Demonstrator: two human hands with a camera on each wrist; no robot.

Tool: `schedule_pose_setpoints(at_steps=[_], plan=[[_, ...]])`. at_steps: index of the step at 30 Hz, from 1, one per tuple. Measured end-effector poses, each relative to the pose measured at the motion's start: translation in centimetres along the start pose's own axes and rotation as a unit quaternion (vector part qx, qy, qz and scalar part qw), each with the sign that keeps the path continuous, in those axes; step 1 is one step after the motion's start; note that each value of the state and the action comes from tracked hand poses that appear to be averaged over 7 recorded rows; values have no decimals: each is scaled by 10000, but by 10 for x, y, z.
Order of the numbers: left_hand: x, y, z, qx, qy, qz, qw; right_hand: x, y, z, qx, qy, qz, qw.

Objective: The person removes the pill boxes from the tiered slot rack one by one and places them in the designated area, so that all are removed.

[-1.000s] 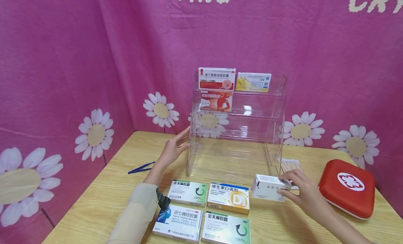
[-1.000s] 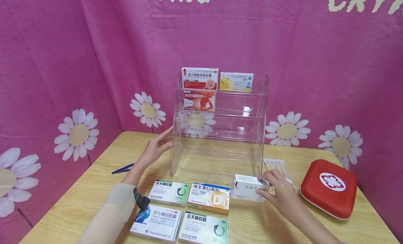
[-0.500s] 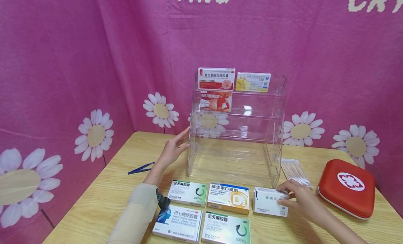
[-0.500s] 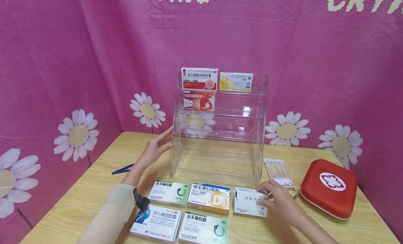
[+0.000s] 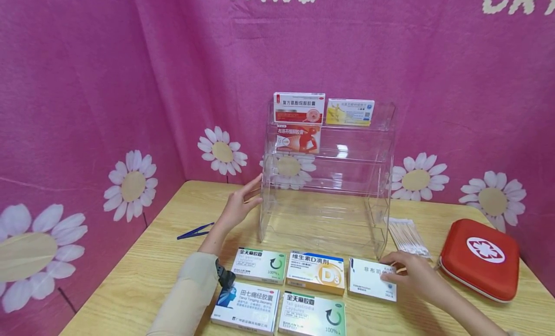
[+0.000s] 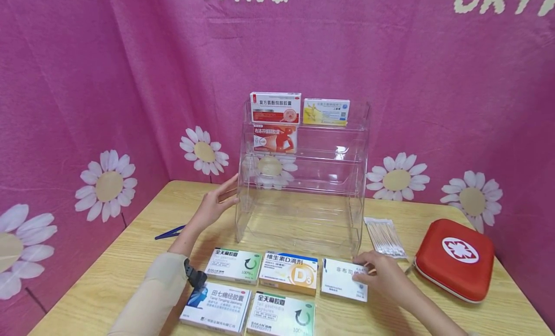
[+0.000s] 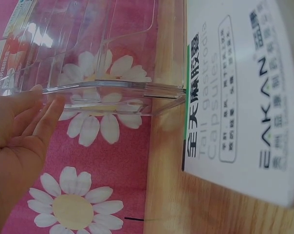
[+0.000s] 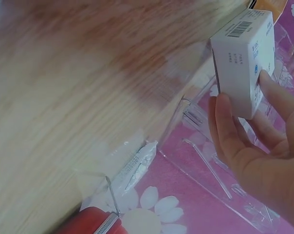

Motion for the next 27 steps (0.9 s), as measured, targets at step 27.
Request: schedule_pose_setpoints(at_steps=[27], plan=[[0,-2,-4,25,67,-51,10000,-13,2,-11,-9,155,292,9995]])
Point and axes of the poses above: each hand's wrist, its own y-axis towards the middle knuckle, its own x-axis out of the back of the hand, z = x × y, the point moved 5 cm from there along y, towards the middle knuckle, and after that the axes turned 4 degrees about x, right-handed, at the moved point
